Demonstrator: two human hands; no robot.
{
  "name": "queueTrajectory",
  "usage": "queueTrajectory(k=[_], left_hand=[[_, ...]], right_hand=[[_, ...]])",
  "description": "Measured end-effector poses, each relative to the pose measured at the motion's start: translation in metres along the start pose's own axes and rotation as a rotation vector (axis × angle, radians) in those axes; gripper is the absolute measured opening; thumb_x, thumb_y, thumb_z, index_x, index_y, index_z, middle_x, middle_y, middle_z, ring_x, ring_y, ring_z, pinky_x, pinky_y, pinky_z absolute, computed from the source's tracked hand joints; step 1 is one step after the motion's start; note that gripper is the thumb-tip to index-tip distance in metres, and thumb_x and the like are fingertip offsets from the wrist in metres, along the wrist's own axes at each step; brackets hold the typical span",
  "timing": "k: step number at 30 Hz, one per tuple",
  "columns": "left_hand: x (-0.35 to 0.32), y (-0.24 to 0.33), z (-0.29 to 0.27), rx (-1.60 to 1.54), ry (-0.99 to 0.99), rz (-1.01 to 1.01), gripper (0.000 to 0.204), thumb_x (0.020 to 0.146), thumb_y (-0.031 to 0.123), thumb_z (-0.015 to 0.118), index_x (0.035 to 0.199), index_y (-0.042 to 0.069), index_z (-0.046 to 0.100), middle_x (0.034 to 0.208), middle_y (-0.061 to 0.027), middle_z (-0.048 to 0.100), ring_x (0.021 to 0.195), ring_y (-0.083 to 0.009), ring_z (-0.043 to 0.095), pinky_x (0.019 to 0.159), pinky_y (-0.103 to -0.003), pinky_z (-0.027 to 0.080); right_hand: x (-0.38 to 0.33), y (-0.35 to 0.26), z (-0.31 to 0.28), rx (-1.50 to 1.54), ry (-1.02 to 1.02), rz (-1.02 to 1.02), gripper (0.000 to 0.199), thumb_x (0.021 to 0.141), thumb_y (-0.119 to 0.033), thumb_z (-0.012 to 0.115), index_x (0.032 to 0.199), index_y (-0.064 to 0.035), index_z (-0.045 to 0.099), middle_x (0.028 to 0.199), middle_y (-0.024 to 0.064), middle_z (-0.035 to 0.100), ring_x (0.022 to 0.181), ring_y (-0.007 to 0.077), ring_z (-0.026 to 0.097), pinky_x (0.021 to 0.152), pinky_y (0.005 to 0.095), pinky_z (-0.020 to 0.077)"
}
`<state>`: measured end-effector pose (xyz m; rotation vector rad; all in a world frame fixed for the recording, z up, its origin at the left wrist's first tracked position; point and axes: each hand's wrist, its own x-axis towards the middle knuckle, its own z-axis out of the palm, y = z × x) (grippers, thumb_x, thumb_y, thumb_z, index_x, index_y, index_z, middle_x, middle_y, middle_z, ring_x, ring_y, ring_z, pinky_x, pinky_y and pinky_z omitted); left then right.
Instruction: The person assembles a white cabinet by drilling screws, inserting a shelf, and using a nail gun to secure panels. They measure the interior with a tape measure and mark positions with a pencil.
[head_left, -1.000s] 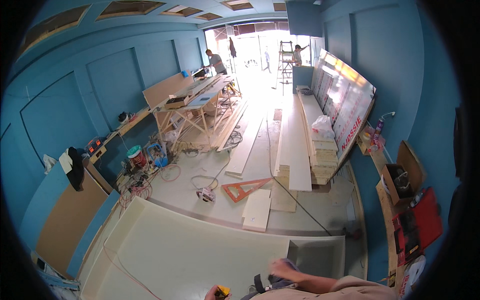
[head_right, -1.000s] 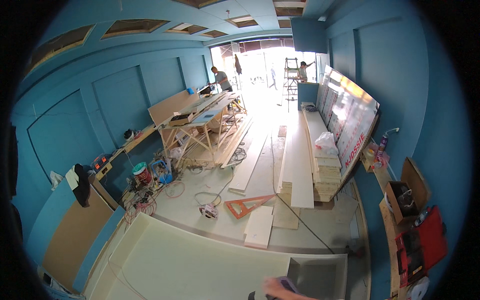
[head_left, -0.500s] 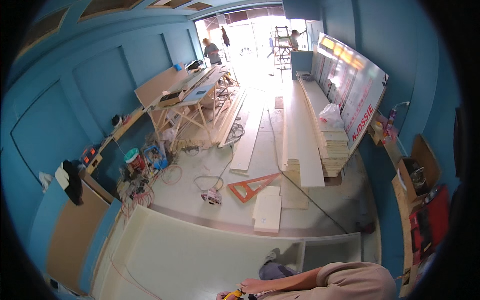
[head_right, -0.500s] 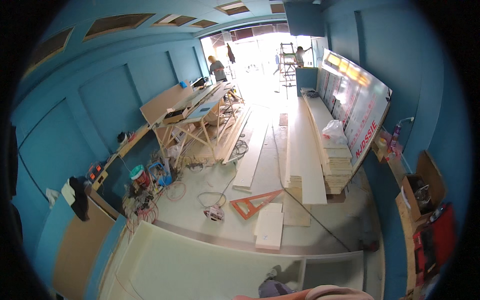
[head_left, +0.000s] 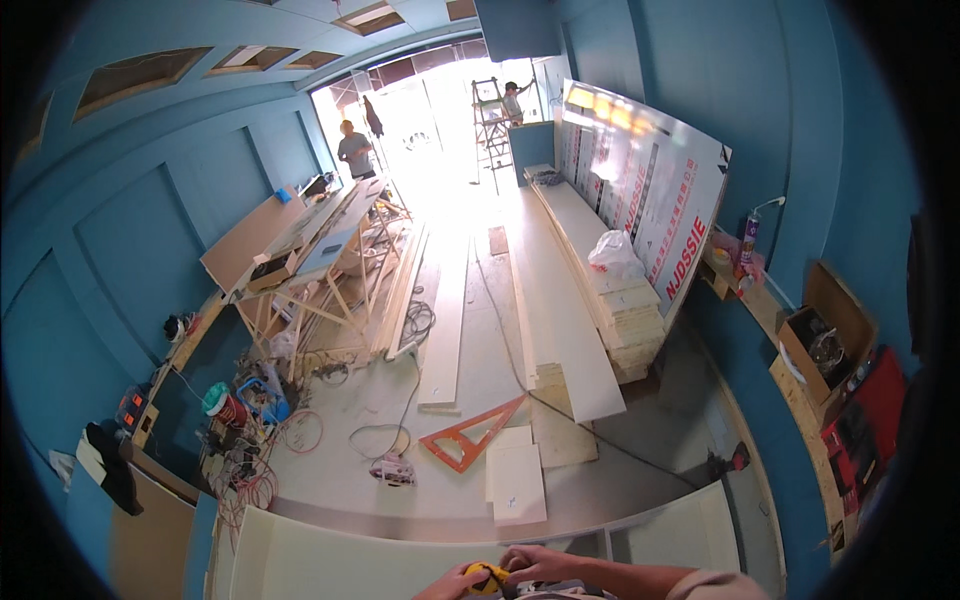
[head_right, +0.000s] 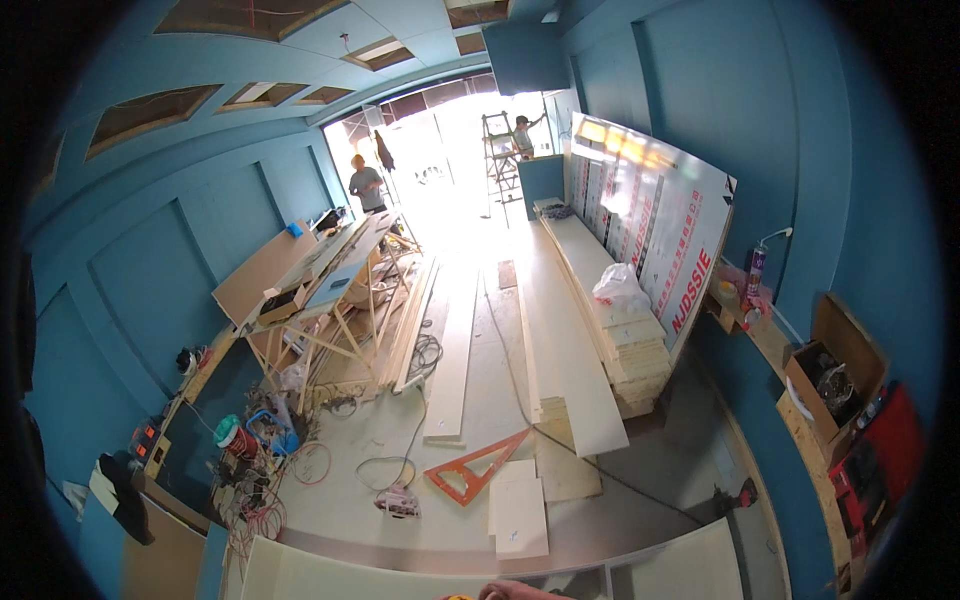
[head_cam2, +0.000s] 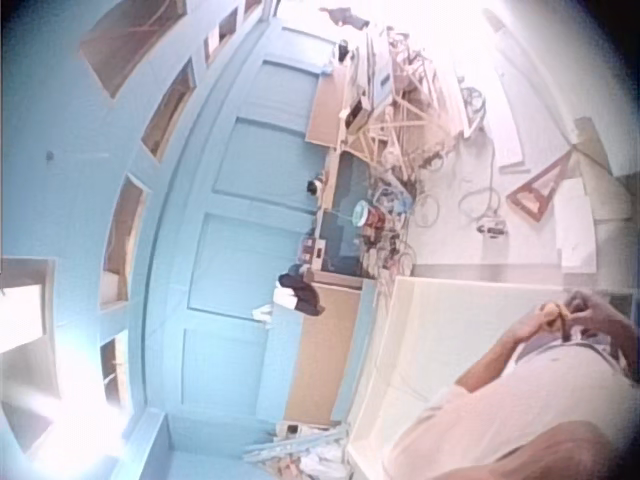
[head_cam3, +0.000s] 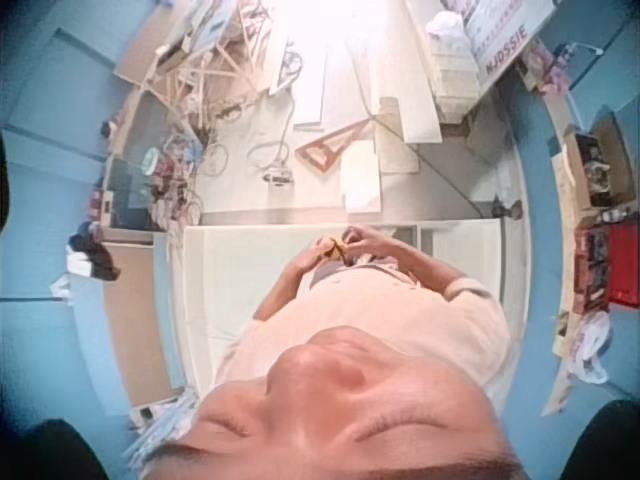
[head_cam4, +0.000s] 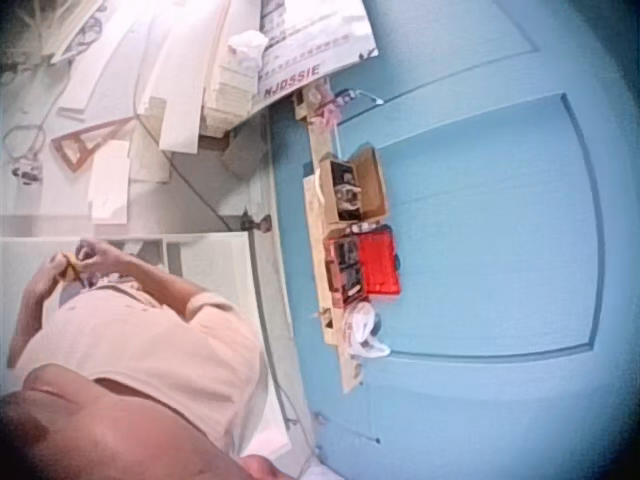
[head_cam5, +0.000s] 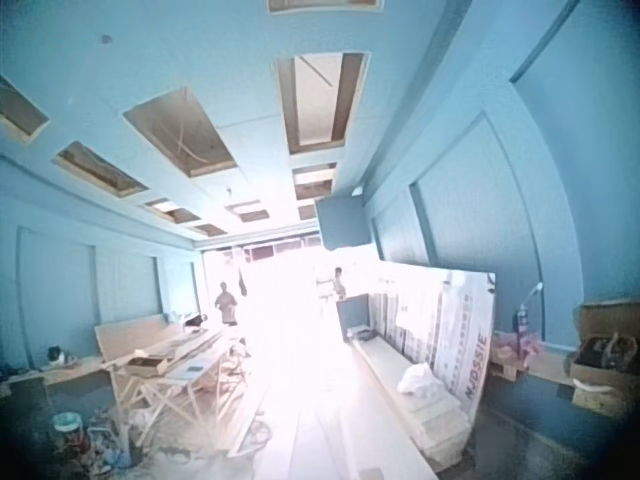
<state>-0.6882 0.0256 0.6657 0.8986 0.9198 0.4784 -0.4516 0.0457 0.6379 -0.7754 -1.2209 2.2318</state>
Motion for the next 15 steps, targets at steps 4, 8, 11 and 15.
queueTrajectory(k=[4,8,11,15], left_hand=[[0.056,0.069,0.011,0.06,-0.275,-0.04,0.037,0.096,0.038,0.056,0.114,0.006,0.061,0.094,0.0008,0.058,0.08,-0.0085,0.051,0.067,-0.024,0.044],[0.085,0.081,0.007,0.102,-0.43,-0.028,0.037,0.099,0.035,0.05,0.122,0.006,0.056,0.106,-0.0046,0.059,0.095,-0.0151,0.057,0.081,-0.03,0.052],[0.096,0.069,-0.001,0.079,-0.338,-0.05,0.032,0.101,0.034,0.043,0.111,0.008,0.058,0.101,-0.0047,0.058,0.089,-0.0142,0.056,0.075,-0.031,0.052],[0.056,0.106,-0.037,0.344,-0.353,0.012,0.042,0.102,0.04,0.036,0.099,0.006,0.061,0.085,-0.0048,0.059,0.081,-0.0126,0.053,0.068,-0.029,0.047]], right_hand=[[-0.02,0.022,-0.028,-0.025,0.414,-0.195,0.03,0.092,-0.022,0.067,0.109,0.0012,0.058,0.091,0.0032,0.063,0.082,0.009,0.055,0.073,0.0239,0.0464],[-0.034,-0.021,0.028,-0.085,0.841,-0.307,0.018,0.092,-0.026,0.064,0.093,-0.0081,0.063,0.069,-0.0036,0.057,0.058,0.0041,0.045,0.049,0.0224,0.0337],[-0.027,-0.04,0.052,0.024,0.924,-0.301,0.017,0.091,-0.026,0.065,0.088,-0.0094,0.062,0.062,-0.0072,0.05,0.052,0.0031,0.039,0.044,0.0225,0.0293],[0.015,-0.043,0.049,-0.299,0.845,-0.245,0.018,0.092,-0.025,0.065,0.086,-0.0079,0.062,0.064,-0.0049,0.051,0.055,0.0063,0.041,0.048,0.0247,0.0351]])
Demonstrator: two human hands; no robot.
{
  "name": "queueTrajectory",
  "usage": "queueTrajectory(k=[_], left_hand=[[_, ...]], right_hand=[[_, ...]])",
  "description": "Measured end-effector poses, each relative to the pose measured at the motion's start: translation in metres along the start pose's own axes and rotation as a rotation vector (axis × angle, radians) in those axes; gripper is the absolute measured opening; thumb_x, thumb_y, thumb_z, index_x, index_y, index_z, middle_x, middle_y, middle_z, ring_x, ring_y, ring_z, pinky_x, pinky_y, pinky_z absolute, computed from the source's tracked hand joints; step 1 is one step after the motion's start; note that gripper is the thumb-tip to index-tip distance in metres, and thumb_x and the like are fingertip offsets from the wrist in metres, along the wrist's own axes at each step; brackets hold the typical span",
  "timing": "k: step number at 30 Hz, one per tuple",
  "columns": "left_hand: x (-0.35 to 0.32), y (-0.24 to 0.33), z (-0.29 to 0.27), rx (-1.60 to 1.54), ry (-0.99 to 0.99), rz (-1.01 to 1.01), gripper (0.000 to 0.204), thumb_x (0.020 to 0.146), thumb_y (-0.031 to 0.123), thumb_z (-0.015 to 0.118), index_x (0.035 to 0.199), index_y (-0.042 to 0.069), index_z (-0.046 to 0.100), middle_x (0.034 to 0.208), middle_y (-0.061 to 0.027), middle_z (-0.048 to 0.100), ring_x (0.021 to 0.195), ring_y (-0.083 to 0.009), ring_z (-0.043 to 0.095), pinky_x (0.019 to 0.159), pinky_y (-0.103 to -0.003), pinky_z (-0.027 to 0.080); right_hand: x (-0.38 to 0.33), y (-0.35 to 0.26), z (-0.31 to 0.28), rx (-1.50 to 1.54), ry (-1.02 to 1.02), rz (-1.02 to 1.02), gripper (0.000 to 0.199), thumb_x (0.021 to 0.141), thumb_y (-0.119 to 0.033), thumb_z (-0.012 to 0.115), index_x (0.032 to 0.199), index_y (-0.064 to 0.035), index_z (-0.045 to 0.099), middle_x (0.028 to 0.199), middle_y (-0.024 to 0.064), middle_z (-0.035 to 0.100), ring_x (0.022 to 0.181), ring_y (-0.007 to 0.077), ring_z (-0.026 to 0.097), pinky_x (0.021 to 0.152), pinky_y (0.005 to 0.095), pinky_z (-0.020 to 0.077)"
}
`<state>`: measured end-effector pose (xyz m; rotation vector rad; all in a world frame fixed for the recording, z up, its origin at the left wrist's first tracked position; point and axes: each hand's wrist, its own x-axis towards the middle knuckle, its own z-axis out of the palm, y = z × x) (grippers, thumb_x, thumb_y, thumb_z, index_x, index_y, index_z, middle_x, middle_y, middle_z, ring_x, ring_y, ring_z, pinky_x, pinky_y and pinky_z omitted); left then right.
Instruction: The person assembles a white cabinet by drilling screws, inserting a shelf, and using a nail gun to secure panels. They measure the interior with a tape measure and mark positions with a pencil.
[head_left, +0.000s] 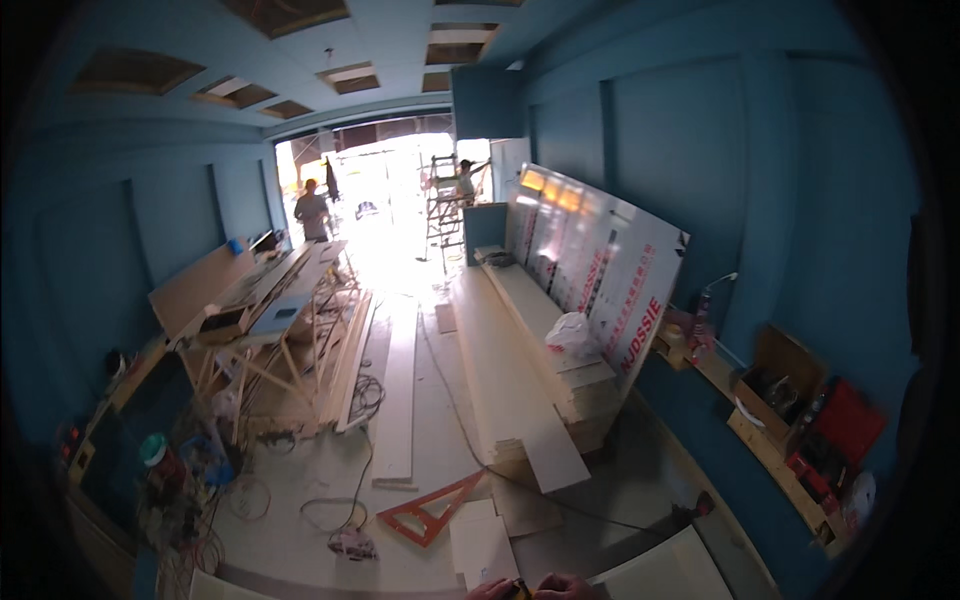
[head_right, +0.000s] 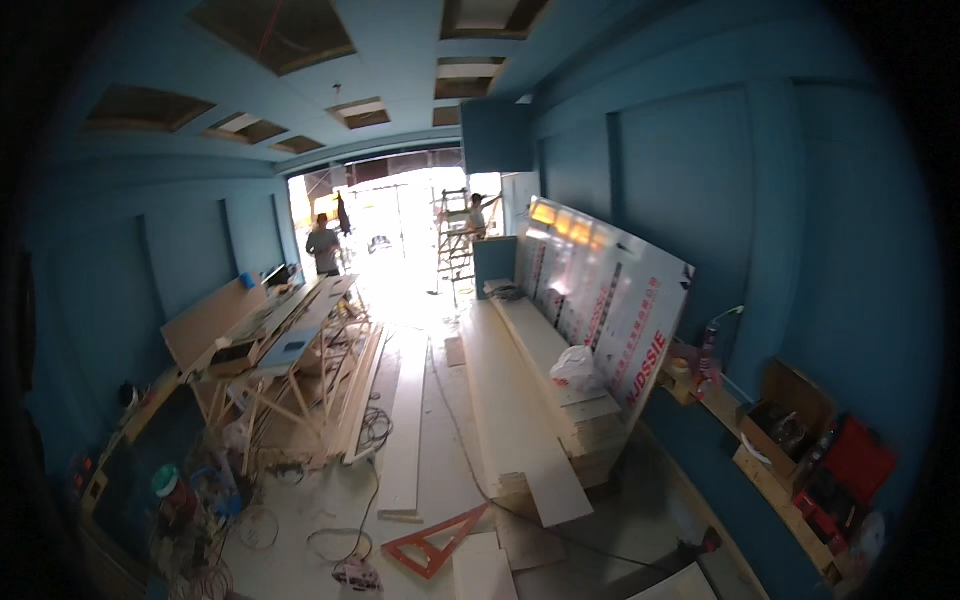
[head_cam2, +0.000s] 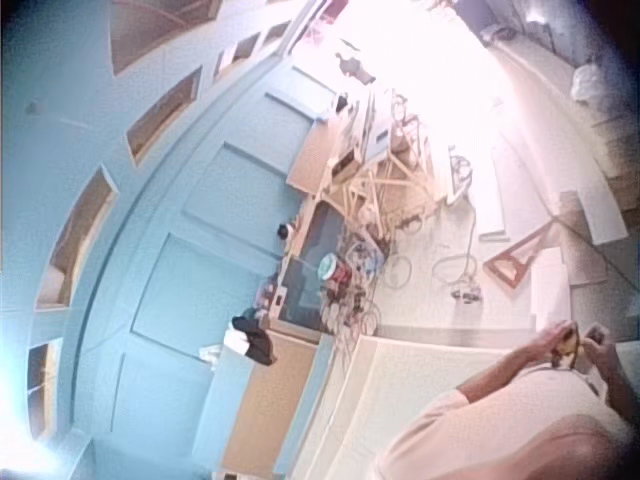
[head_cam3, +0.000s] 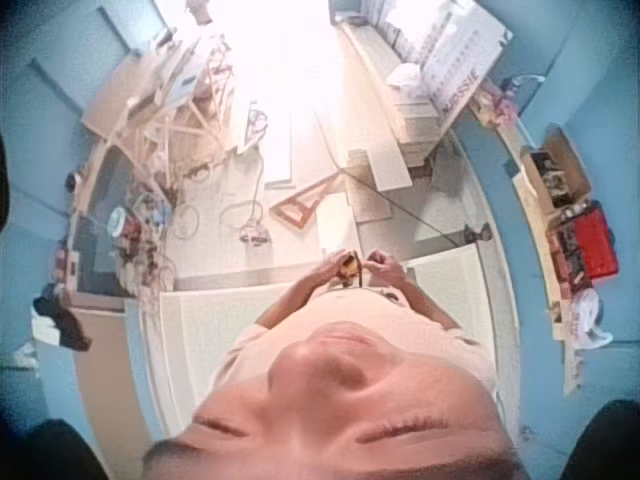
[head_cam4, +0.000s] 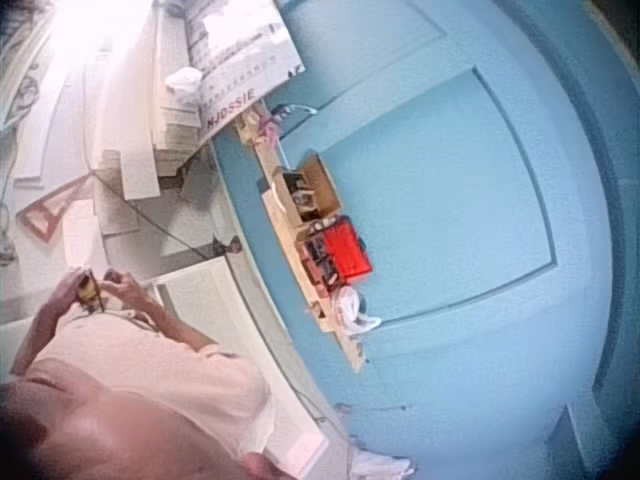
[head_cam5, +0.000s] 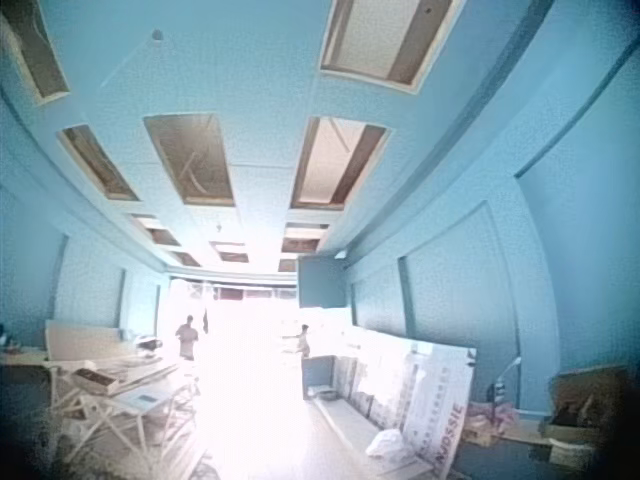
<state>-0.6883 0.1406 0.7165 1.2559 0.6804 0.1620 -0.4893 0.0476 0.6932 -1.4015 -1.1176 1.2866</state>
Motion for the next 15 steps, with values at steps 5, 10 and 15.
queueTrajectory(k=[5,10,15], left_hand=[[-0.07,-0.077,-0.052,-0.309,0.366,0.025,0.043,0.102,0.041,0.036,0.123,0.01,0.056,0.098,-0.0093,0.06,0.084,-0.016,0.059,0.067,-0.033,0.05],[-0.14,-0.108,-0.076,-0.769,0.359,0.209,0.053,0.099,0.041,0.048,0.14,0.009,0.042,0.104,-0.0114,0.061,0.091,-0.0194,0.062,0.068,-0.032,0.054],[-0.181,-0.088,-0.104,-0.362,0.233,0.167,0.057,0.09,0.036,0.066,0.133,0.003,0.049,0.1,-0.0083,0.063,0.085,-0.0153,0.06,0.071,-0.029,0.053]], right_hand=[[0.039,-0.001,0.095,-0.319,-0.261,-0.003,0.023,0.089,-0.027,0.066,0.089,-0.0044,0.063,0.073,0.0025,0.057,0.071,0.0129,0.051,0.061,0.0316,0.0433],[0.046,-0.037,0.177,-0.298,-0.439,-0.22,0.031,0.083,-0.032,0.074,0.08,-0.0057,0.057,0.068,-0.0009,0.049,0.065,0.0111,0.043,0.053,0.0319,0.0378],[0.026,-0.041,0.216,-0.145,-0.362,-0.099,0.033,0.083,-0.029,0.076,0.074,-0.0075,0.053,0.066,-0.0038,0.045,0.063,0.0087,0.038,0.051,0.028,0.033]])
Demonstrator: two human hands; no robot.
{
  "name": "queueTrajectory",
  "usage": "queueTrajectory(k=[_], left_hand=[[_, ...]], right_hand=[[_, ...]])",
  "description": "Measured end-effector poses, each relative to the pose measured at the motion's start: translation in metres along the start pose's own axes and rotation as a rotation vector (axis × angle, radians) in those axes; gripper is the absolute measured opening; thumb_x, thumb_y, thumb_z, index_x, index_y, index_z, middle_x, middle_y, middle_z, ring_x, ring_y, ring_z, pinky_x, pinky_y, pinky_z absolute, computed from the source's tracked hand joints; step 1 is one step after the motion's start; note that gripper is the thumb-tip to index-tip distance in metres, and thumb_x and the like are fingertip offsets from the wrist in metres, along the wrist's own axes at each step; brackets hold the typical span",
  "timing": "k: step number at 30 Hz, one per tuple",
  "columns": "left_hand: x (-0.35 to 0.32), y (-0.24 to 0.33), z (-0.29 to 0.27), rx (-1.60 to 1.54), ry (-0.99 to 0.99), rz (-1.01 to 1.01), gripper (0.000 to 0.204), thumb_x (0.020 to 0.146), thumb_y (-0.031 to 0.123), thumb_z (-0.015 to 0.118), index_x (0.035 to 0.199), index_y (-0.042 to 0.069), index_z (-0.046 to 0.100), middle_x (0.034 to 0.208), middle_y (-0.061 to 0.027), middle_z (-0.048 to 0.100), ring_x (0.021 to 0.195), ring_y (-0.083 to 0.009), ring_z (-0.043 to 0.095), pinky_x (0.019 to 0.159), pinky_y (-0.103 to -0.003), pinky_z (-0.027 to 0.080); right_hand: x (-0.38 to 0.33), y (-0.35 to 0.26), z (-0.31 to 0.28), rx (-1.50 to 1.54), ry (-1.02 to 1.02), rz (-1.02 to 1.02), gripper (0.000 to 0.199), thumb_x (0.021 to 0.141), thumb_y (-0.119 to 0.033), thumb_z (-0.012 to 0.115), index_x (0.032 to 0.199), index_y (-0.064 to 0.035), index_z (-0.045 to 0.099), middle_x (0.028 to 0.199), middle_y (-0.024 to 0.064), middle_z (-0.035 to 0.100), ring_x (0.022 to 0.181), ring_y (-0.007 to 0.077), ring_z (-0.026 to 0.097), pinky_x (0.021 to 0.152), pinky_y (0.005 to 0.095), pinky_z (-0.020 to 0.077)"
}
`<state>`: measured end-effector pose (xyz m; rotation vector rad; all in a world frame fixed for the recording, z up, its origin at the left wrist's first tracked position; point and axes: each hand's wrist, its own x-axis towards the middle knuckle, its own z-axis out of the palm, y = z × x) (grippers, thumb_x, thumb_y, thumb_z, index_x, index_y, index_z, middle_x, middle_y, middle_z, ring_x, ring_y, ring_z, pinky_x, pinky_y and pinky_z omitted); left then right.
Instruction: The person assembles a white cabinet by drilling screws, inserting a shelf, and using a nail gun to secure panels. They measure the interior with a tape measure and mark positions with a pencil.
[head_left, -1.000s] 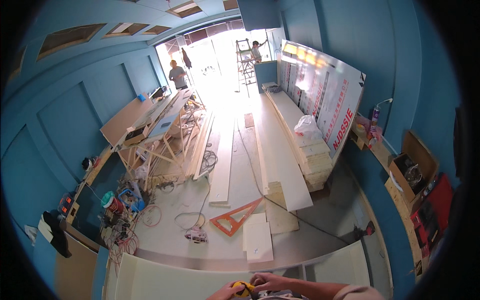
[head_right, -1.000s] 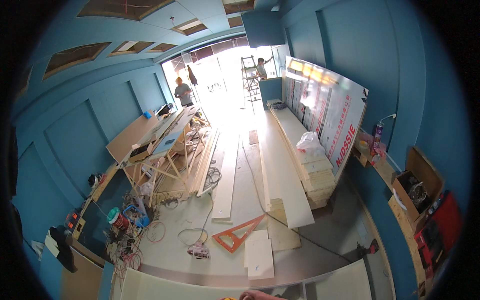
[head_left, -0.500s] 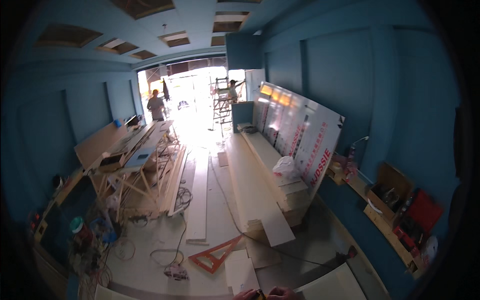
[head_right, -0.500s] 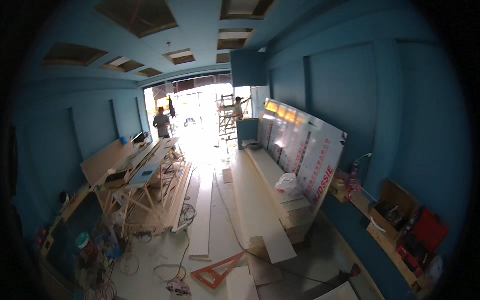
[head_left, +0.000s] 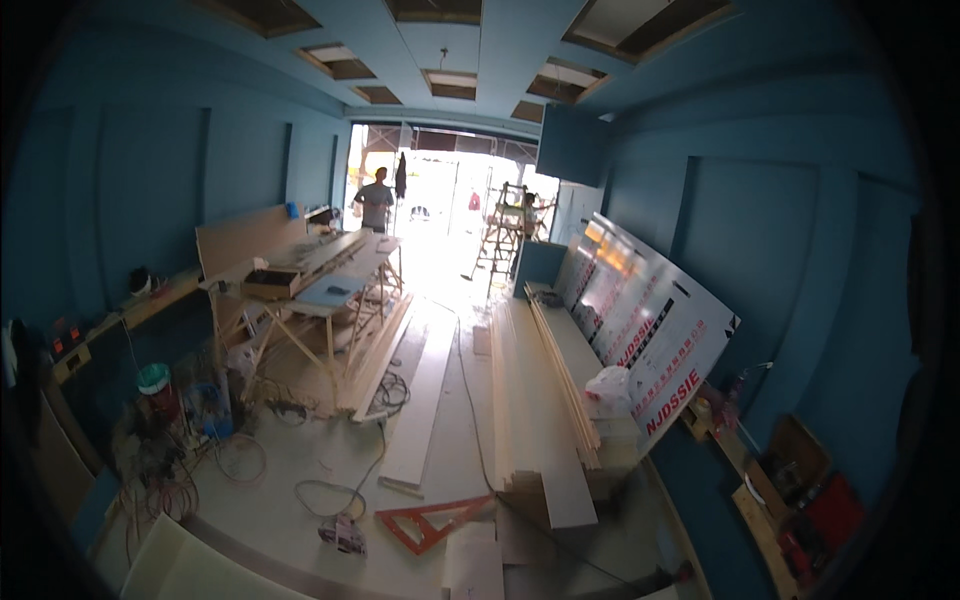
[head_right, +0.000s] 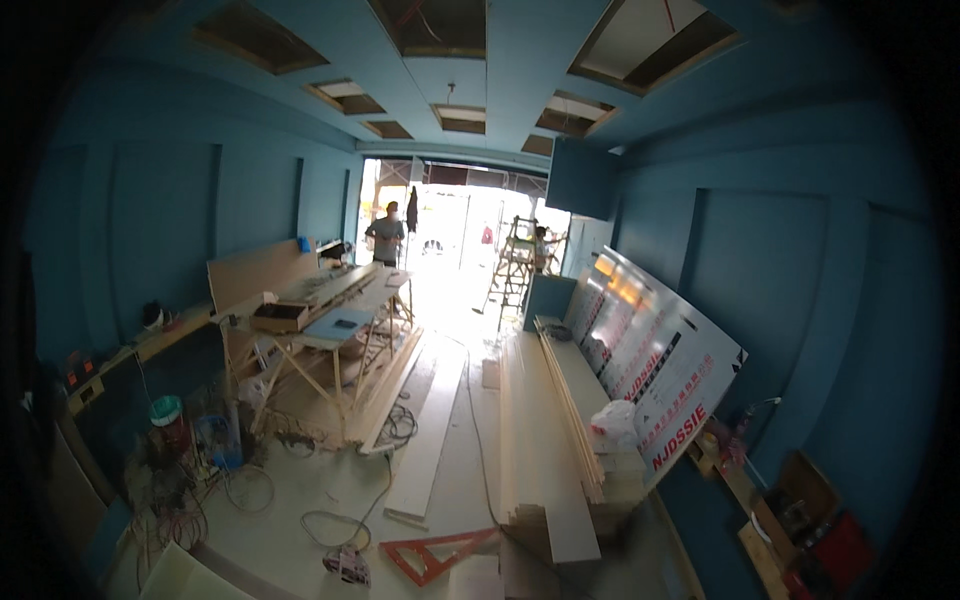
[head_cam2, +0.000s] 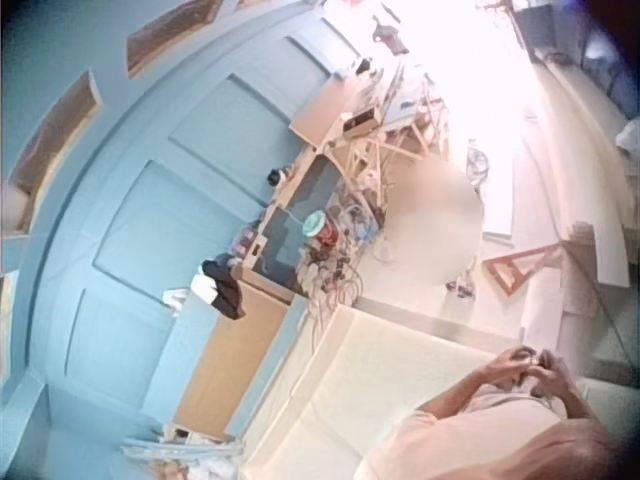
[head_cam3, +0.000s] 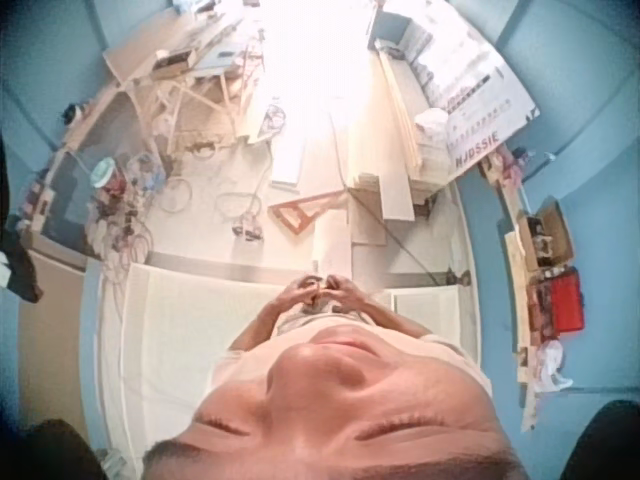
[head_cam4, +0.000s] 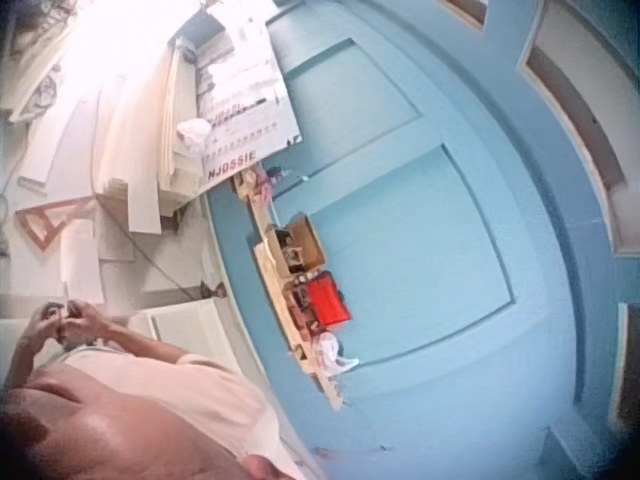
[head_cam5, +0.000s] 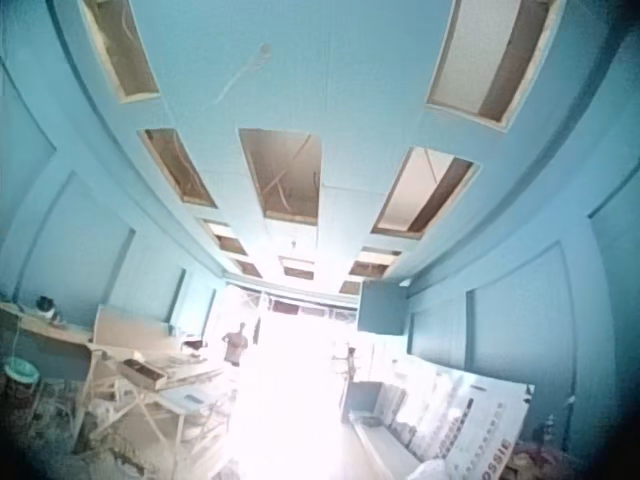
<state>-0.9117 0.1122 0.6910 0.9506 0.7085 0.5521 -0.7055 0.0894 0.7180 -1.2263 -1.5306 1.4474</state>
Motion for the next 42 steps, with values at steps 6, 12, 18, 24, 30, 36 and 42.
queueTrajectory(k=[6,12,18,24,30,36,42], left_hand=[[0.023,0.012,0.012,0.276,-0.351,-0.126,0.058,0.091,0.038,0.065,0.135,0.003,0.05,0.106,-0.0072,0.064,0.089,-0.014,0.06,0.074,-0.029,0.051],[0.076,-0.003,0.119,0.52,-0.544,-0.211,0.047,0.093,0.035,0.062,0.131,0.009,0.054,0.104,-0.0049,0.064,0.083,-0.0139,0.06,0.07,-0.028,0.051],[0.064,-0.103,0.206,0.969,-0.883,-0.309,0.044,0.094,0.033,0.062,0.13,0.009,0.055,0.107,-0.0052,0.063,0.084,-0.0145,0.06,0.071,-0.03,0.051],[0.045,-0.166,0.239,1.349,-1.193,-0.251,0.041,0.094,0.031,0.061,0.129,0.009,0.056,0.109,-0.0056,0.063,0.086,-0.0151,0.061,0.073,-0.031,0.052],[0.098,-0.175,0.303,1.562,-1.38,-0.224,0.039,0.095,0.028,0.061,0.128,0.008,0.057,0.112,-0.006,0.063,0.087,-0.0156,0.061,0.074,-0.032,0.052],[0.142,-0.199,0.3,1.569,-1.849,0.162,0.036,0.095,0.026,0.06,0.126,0.008,0.057,0.114,-0.0063,0.063,0.088,-0.0162,0.062,0.076,-0.033,0.052],[0.213,-0.228,0.315,1.595,-1.569,-0.319,0.042,0.085,0.022,0.054,0.124,0.006,0.057,0.076,-0.0214,0.064,0.075,-0.0423,0.062,0.072,-0.049,0.049]], right_hand=[[-0.045,-0.008,0.027,0.395,0.327,0.079,0.024,0.087,-0.022,0.072,0.076,-0.0078,0.056,0.068,-0.0018,0.056,0.057,0.0063,0.047,0.048,0.0235,0.0382],[-0.122,0.155,-0.037,0.574,0.543,0.268,0.032,0.087,-0.035,0.072,0.098,-0.0073,0.06,0.079,0.003,0.062,0.066,0.0093,0.056,0.058,0.0268,0.0484],[-0.214,0.19,0.006,0.311,1.093,0.33,0.042,0.077,-0.04,0.074,0.079,0.0001,0.061,0.068,0.0098,0.063,0.062,0.0205,0.058,0.057,0.0398,0.045],[-0.319,0.175,0.073,0.318,1.312,0.159,0.037,0.075,-0.032,0.078,0.088,-0.0007,0.061,0.08,0.0123,0.066,0.075,0.0226,0.063,0.065,0.0367,0.0472],[-0.354,0.182,0.024,0.482,1.275,0.06,0.033,0.075,-0.027,0.077,0.079,-0.0019,0.056,0.074,0.011,0.061,0.071,0.0252,0.06,0.063,0.0372,0.0458],[-0.38,0.21,0.007,0.61,1.307,0.102,0.03,0.069,-0.026,0.075,0.069,-0.0049,0.054,0.065,0.0046,0.056,0.063,0.0167,0.054,0.058,0.0357,0.0429],[-0.482,0.187,-0.015,0.664,1.793,0.369,0.024,0.074,-0.022,0.072,0.076,-0.0027,0.057,0.072,0.0026,0.057,0.068,0.01,0.052,0.06,0.0316,0.0431]])
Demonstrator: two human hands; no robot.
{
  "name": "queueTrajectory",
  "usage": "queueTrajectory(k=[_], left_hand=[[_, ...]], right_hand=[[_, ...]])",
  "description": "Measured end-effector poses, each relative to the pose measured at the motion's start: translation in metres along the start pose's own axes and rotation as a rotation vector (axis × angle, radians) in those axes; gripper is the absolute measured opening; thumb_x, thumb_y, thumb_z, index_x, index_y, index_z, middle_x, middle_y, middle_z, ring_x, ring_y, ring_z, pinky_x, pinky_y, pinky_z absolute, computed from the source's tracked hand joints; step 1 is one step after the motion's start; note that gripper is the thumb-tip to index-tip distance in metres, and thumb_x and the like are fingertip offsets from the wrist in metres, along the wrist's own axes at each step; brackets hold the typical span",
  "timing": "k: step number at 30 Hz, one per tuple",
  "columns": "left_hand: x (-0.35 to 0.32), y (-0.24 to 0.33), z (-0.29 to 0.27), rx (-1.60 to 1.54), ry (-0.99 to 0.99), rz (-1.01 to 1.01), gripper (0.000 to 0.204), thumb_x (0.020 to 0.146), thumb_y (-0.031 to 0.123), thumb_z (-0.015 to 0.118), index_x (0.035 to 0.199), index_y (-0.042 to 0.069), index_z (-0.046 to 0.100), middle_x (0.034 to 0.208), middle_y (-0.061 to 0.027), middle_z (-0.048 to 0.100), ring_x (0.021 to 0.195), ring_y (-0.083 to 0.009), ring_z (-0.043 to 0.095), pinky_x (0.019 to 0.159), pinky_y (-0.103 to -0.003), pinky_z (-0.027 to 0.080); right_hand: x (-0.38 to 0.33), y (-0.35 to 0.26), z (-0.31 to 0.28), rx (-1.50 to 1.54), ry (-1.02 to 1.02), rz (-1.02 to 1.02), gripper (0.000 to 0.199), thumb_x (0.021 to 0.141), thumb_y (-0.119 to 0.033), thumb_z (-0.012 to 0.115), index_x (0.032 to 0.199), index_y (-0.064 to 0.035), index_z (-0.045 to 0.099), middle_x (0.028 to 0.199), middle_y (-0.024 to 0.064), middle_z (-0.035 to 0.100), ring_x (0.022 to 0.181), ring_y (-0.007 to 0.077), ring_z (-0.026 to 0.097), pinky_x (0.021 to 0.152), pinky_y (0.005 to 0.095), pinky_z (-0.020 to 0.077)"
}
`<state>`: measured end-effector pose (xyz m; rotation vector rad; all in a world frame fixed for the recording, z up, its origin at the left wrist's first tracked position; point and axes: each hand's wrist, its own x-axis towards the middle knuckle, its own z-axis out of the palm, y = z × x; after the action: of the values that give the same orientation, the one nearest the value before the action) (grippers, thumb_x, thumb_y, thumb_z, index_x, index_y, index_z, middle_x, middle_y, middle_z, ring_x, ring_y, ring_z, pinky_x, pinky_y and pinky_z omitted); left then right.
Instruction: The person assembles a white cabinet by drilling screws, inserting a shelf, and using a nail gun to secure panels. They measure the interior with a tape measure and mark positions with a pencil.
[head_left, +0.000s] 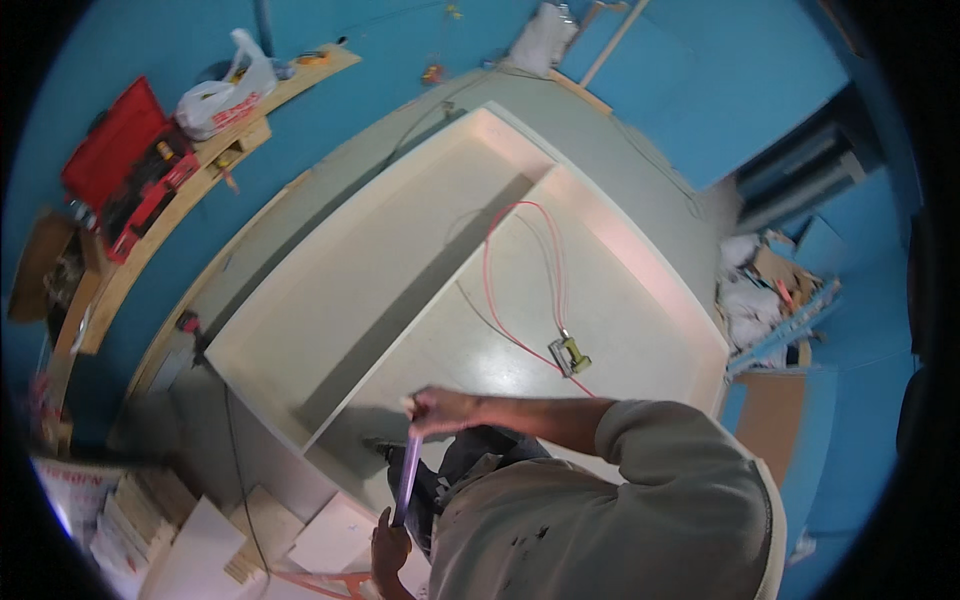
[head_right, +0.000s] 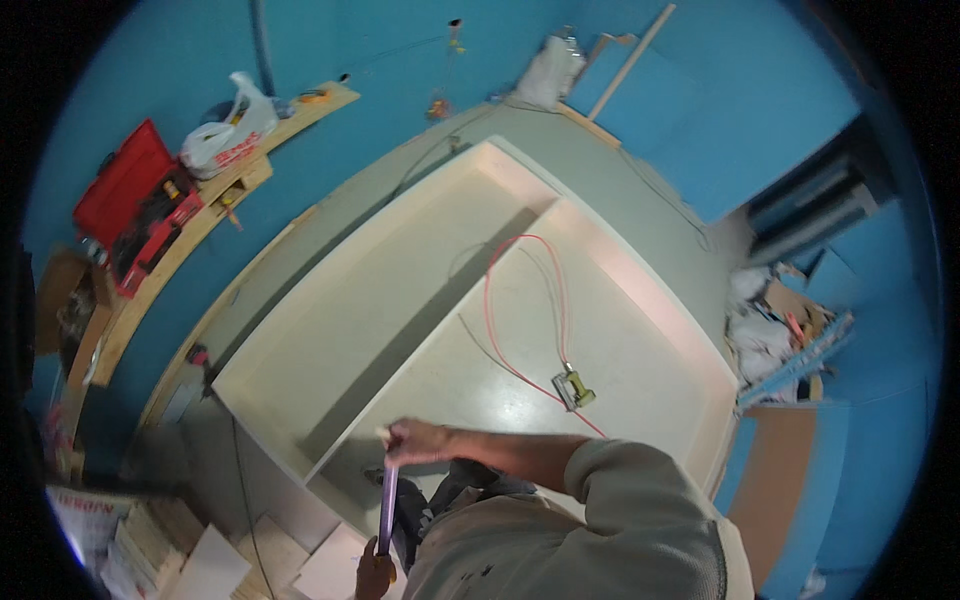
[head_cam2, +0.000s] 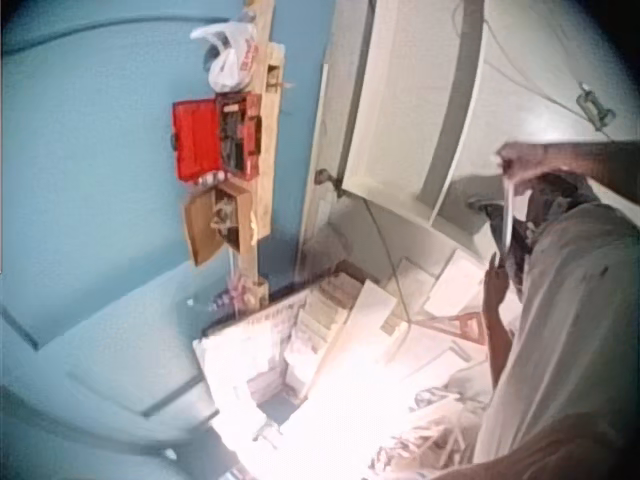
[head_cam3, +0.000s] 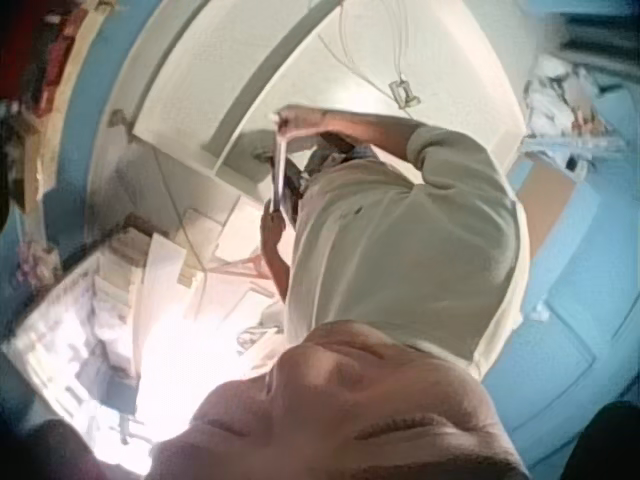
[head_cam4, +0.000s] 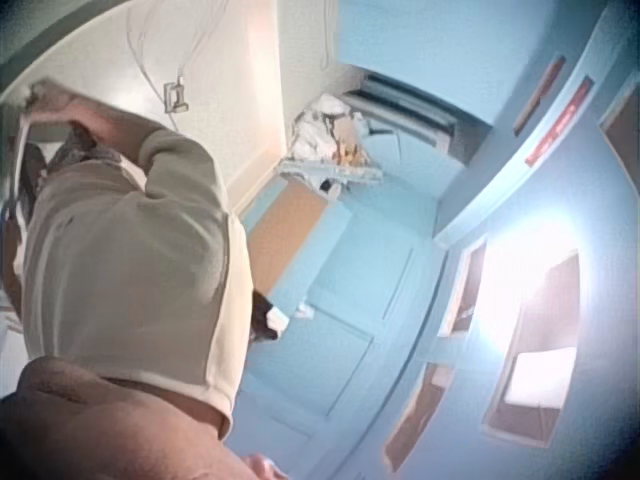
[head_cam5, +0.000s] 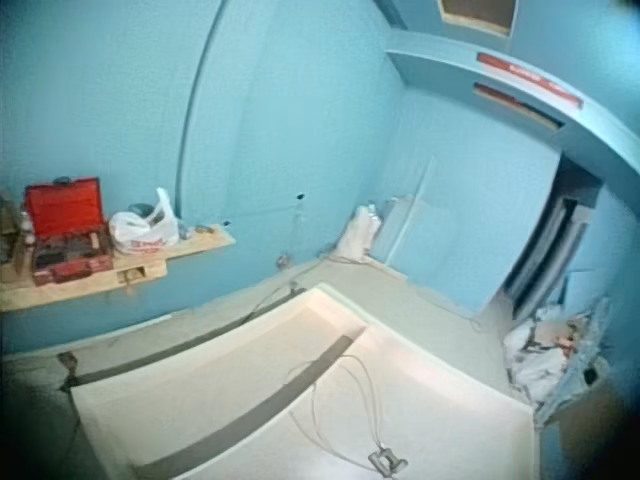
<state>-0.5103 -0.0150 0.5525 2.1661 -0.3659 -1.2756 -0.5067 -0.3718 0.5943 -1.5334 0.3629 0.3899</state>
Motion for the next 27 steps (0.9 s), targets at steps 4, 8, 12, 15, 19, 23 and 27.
queueTrajectory(k=[4,8,12,15,19,23,27], left_hand=[[0.076,-0.149,0.022,0.155,-0.166,0.018,0.029,0.093,0.03,0.053,0.093,0.002,0.064,0.077,-0.0122,0.067,0.072,-0.0241,0.065,0.068,-0.038,0.052],[0.181,-0.177,0.053,0.083,-0.435,0.344,0.041,0.094,0.036,0.05,0.068,0.008,0.065,0.073,-0.0124,0.07,0.068,-0.0253,0.069,0.065,-0.039,0.055],[0.15,-0.173,0.051,-0.131,-0.244,0.406,0.022,0.073,0.026,0.06,0.07,0.004,0.064,0.073,-0.0171,0.065,0.072,-0.0349,0.065,0.066,-0.044,0.052],[0.152,-0.195,0.085,0.275,-0.435,0.616,0.021,0.071,0.025,0.062,0.069,0.005,0.068,0.075,-0.0175,0.064,0.071,-0.0346,0.064,0.064,-0.044,0.052],[0.15,-0.231,0.117,0.458,-0.603,0.793,0.02,0.072,0.025,0.063,0.077,0.008,0.072,0.077,-0.0143,0.067,0.074,-0.0339,0.066,0.066,-0.043,0.053],[0.154,-0.212,0.105,0.551,-0.846,0.375,0.025,0.082,0.033,0.06,0.095,0.016,0.073,0.097,-0.0122,0.071,0.089,-0.0325,0.067,0.077,-0.044,0.053],[0.141,-0.136,0.046,0.166,-0.984,-0.062,0.03,0.085,0.035,0.063,0.103,0.013,0.071,0.096,-0.01,0.07,0.09,-0.0254,0.067,0.082,-0.035,0.052]], right_hand=[[0.052,-0.04,-0.029,0.085,0.199,0.178,0.022,0.076,-0.02,0.071,0.072,-0.0073,0.054,0.065,-0.0028,0.05,0.06,0.0077,0.046,0.051,0.0276,0.0367],[0.015,0.016,-0.065,0.293,0.53,0.232,0.023,0.088,-0.021,0.055,0.107,-0.0085,0.057,0.072,-0.0046,0.048,0.053,0.0051,0.04,0.046,0.0237,0.0306],[-0.005,0.107,-0.032,-0.264,0.595,0.521,0.03,0.094,-0.034,0.051,0.103,-0.0065,0.059,0.075,0.0008,0.055,0.06,0.0096,0.049,0.053,0.0267,0.04],[-0.056,0.211,-0.026,-0.712,0.179,0.648,0.043,0.081,-0.034,0.068,0.113,-0.0061,0.062,0.091,0.0144,0.067,0.087,0.0276,0.066,0.077,0.0391,0.0527],[-0.053,0.179,0.05,-1.063,-0.215,0.955,0.049,0.081,-0.047,0.065,0.108,-0.0055,0.064,0.109,0.022,0.064,0.106,0.0379,0.061,0.09,0.0488,0.0494],[-0.086,0.226,0.046,-0.919,-0.308,0.827,0.03,0.085,-0.031,0.059,0.094,-0.0042,0.069,0.099,0.021,0.068,0.097,0.038,0.065,0.083,0.0512,0.0514],[-0.095,0.23,0.002,-0.658,-0.558,0.761,0.031,0.082,-0.032,0.062,0.086,-0.0016,0.069,0.08,0.0191,0.068,0.076,0.0321,0.064,0.068,0.047,0.0486]])
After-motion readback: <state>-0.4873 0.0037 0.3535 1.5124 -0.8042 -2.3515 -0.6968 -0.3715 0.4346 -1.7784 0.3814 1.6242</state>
